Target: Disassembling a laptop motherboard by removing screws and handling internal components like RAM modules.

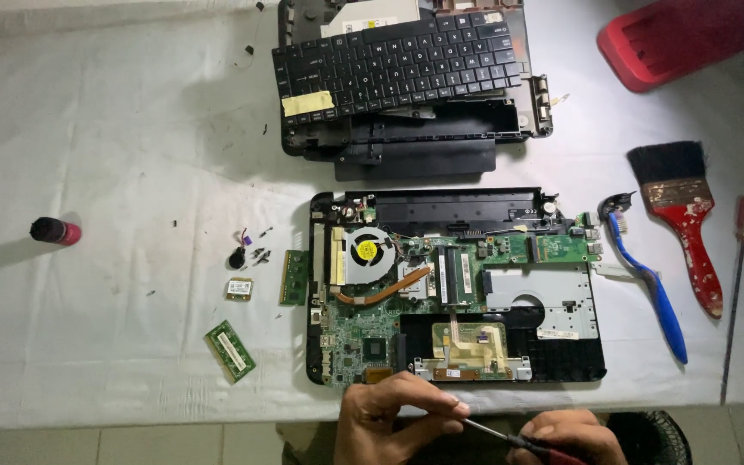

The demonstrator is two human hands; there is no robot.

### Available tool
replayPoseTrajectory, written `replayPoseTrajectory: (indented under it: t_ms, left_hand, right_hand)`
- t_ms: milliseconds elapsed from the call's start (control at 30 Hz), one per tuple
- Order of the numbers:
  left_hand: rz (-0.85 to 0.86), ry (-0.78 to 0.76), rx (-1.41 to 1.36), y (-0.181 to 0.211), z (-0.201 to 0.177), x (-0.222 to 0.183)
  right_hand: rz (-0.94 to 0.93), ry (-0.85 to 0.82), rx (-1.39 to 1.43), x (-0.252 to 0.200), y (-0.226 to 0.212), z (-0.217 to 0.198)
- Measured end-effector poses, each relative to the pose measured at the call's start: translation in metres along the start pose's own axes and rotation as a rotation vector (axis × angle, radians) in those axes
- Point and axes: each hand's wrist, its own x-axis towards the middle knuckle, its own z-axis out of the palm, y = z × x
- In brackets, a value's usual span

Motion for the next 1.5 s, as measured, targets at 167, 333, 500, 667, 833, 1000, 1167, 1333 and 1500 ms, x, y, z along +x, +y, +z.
replayPoseTrajectory:
  t_ms: [167, 333, 500, 667, 833, 1000, 1167, 1333, 1500]
  left_hand:
    - [-0.008, -0.001, -0.011, 0.004, 0.001, 0.001]
    - [0.042, -0.029, -0.002, 0.005, 0.001, 0.001]
    - [0.02, -0.008, -0.018, 0.008, 0.004, 0.001]
    - [-0.015, -0.023, -0.015, 0.006, 0.004, 0.001]
    - [-0.06, 0.023, 0.109, 0.009, 0.012, 0.002]
    - [0.452, 0.11, 0.931, -0.05, 0.013, -0.013]
    - [0.649, 0.006, 1.13, -0.066, 0.03, -0.003]
    - [0.665, -0.077, 1.256, -0.09, 0.038, 0.007]
    - [0.66, -0.095, 1.277, -0.098, 0.034, 0.008]
  right_hand:
    - [-0.002, 0.089, 0.082, 0.013, -0.031, 0.032]
    - [0.054, 0.118, 0.14, 0.012, -0.03, 0.036]
    - [0.034, 0.116, 0.211, 0.014, -0.029, 0.038]
    - [0.058, 0.087, 0.294, 0.009, -0.02, 0.033]
    - [0.035, 0.026, 0.334, 0.014, -0.02, 0.01]
    - [0.255, 0.161, -0.161, 0.004, -0.023, -0.044]
    - [0.351, 0.073, -0.684, 0.043, -0.069, -0.063]
    - [0.21, -0.095, -0.861, 0.055, -0.081, -0.058]
    - [0.196, -0.106, -0.912, 0.059, -0.081, -0.05]
